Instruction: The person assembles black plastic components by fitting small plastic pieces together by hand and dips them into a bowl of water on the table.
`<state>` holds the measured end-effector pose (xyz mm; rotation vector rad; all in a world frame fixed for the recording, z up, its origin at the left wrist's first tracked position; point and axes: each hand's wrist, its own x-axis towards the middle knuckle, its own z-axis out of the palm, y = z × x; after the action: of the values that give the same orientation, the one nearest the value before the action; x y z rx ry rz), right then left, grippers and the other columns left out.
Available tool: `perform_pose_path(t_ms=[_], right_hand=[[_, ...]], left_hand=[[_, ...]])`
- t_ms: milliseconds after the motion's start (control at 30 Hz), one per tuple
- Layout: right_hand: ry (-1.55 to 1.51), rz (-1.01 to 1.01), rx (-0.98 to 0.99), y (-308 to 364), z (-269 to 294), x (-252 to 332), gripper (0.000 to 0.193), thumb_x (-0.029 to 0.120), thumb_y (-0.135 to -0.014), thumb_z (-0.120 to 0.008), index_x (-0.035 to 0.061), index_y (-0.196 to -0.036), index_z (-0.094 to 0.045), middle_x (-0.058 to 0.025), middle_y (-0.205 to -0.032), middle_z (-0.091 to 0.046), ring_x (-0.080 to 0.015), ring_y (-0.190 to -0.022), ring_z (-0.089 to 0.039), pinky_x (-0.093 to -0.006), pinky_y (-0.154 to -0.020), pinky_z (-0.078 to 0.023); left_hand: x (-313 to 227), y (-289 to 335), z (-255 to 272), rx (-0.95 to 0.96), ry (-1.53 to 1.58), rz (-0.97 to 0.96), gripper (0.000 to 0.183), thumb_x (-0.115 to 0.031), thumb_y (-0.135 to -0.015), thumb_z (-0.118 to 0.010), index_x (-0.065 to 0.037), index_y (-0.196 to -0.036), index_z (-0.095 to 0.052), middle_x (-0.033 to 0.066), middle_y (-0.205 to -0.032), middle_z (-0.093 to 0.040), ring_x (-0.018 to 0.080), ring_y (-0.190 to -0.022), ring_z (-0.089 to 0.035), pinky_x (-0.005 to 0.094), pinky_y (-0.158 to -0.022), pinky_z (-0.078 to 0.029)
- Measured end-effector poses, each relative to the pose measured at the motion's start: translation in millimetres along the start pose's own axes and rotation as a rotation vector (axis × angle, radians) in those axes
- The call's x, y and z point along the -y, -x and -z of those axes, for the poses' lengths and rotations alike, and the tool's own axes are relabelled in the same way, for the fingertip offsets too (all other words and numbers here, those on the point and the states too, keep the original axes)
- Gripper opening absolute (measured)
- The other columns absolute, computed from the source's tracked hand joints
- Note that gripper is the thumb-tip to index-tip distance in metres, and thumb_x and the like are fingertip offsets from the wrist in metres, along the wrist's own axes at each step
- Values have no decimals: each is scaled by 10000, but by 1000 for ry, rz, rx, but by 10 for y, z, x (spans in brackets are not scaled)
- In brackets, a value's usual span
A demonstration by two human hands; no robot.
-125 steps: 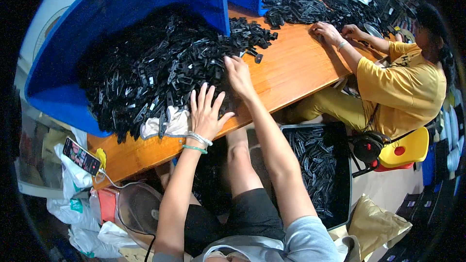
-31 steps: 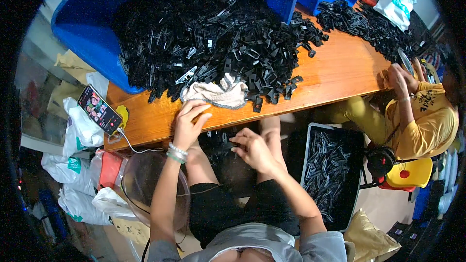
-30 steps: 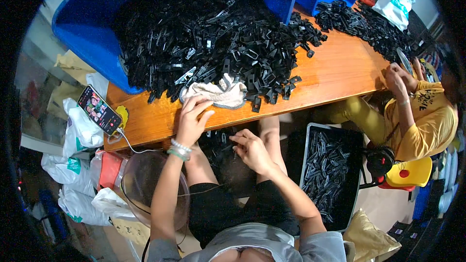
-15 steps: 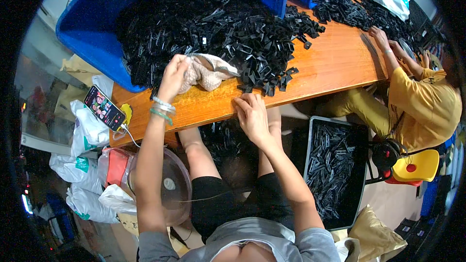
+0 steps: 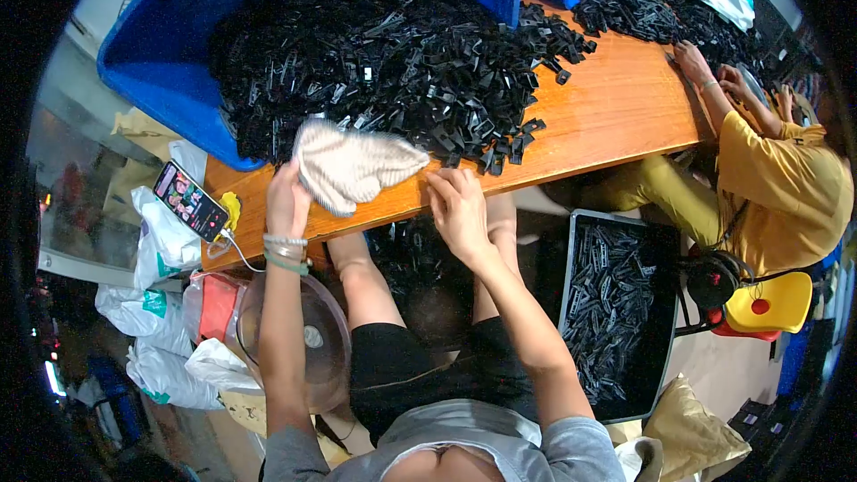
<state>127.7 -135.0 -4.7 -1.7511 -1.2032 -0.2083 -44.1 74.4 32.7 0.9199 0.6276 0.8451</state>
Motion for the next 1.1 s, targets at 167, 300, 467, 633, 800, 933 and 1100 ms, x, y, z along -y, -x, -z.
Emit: perform_pose_path(t_ms=[167, 300, 467, 633, 800, 933, 1100], right_hand=[[50, 114, -32, -161, -142, 67, 358, -48, -696, -619, 9, -1050, -628, -125, -1027, -592, -309, -919, -542, -387, -797, -460], [229, 165, 147, -456, -171, -2, 344, 23, -708, -635, 33, -1052, -648, -119, -1025, -604, -297, -958, -541, -381, -836, -433], [261, 143, 209, -585, -205, 57, 202, 120, -805, -647, 40, -989, -673, -87, -914, -613, -265, -893, -544, -381, -770, -408], [374, 122, 202, -662, -438, 119, 171, 159, -806, -666, 64, -947, -685, -71, -865, -609, -255, -857, -542, -371, -739, -399], [282, 187, -107, -620, -310, 249, 193, 140, -783, -696, 98, -971, -704, -72, -857, -564, -253, -835, -522, -364, -746, -405], [121, 124, -61, -402, -353, 171, 227, -3, -775, -679, 36, -999, -679, -115, -782, -549, -273, -682, -547, -342, -616, -462], [40, -21, -52, -337, -389, 138, 251, -52, -820, -582, 22, -1049, -652, -141, -804, -560, -276, -727, -585, -350, -641, -466]], left_hand=[[145, 432, 40, -186, -1203, -861, 501, -70, -814, -637, 27, -1278, -475, 226, -1205, -522, 374, -1128, -496, 439, -1000, -385], [279, 528, -147, 237, -1309, -795, 381, -154, -805, -660, -79, -1175, -608, 168, -1289, -508, 368, -1188, -467, 459, -1022, -359], [466, 389, -146, 224, -1410, -818, 294, -158, -830, -615, -112, -1119, -640, 99, -1275, -509, 300, -1243, -398, 437, -1043, -308], [435, 262, -224, 189, -1474, -772, 332, -152, -846, -610, -120, -1175, -638, 121, -1304, -512, 318, -1241, -402, 428, -1059, -312], [292, 303, -146, 243, -1187, -762, 298, -191, -828, -673, -90, -1109, -675, 130, -1272, -542, 318, -1216, -459, 416, -1032, -366], [98, 333, 63, 49, -1004, -764, 171, -58, -823, -657, -19, -986, -688, 121, -1046, -648, 274, -928, -630, 346, -815, -509], [-152, -101, 324, -308, -1096, -811, 86, -35, -847, -588, 9, -902, -635, 159, -918, -610, 338, -826, -605, 389, -744, -491]])
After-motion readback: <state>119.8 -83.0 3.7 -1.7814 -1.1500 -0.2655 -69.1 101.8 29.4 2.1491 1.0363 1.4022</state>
